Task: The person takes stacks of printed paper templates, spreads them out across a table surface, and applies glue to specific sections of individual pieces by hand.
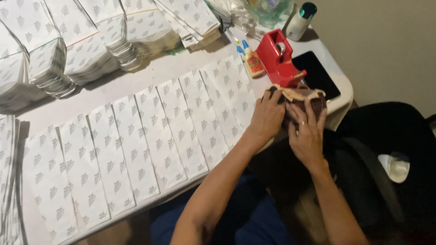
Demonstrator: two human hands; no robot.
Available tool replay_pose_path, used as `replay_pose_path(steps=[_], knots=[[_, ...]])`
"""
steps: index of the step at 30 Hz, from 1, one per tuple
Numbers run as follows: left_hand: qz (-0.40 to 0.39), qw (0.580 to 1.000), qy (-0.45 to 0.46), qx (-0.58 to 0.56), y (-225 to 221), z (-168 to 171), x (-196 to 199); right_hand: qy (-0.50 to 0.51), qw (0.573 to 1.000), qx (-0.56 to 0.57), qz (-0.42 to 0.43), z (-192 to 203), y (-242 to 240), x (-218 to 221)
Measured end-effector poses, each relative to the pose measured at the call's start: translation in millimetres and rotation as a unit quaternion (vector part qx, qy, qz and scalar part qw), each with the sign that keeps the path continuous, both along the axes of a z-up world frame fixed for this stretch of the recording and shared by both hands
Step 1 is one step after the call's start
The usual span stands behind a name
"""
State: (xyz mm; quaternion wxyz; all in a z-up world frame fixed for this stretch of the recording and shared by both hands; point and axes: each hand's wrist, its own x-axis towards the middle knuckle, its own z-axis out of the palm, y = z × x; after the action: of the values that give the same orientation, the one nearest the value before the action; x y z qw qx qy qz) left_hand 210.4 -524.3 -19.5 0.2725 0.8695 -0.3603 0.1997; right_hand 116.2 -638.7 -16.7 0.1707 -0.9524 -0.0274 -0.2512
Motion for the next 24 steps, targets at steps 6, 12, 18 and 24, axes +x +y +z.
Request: replay_pose_path(steps=[6,12,18,24], knots=[[-0.060,0.998,-0.005,-0.017,-15,-39,36,-0.022,0.999,-0.030,-0.018,-13,-6,-1],[-0.111,0.989,0.068,-0.066,-22,-58,37,-0.091,0.996,-0.007,-0.011,-30,-12,-10],[-0.106,0.988,0.102,-0.044,-21,-56,44,-0.148,0.989,-0.010,-0.025,-38,-20,-20],[-0.175,0.974,0.135,-0.048,-4,-10,41,-0.136,0.990,-0.016,0.033,13,-5,-4]])
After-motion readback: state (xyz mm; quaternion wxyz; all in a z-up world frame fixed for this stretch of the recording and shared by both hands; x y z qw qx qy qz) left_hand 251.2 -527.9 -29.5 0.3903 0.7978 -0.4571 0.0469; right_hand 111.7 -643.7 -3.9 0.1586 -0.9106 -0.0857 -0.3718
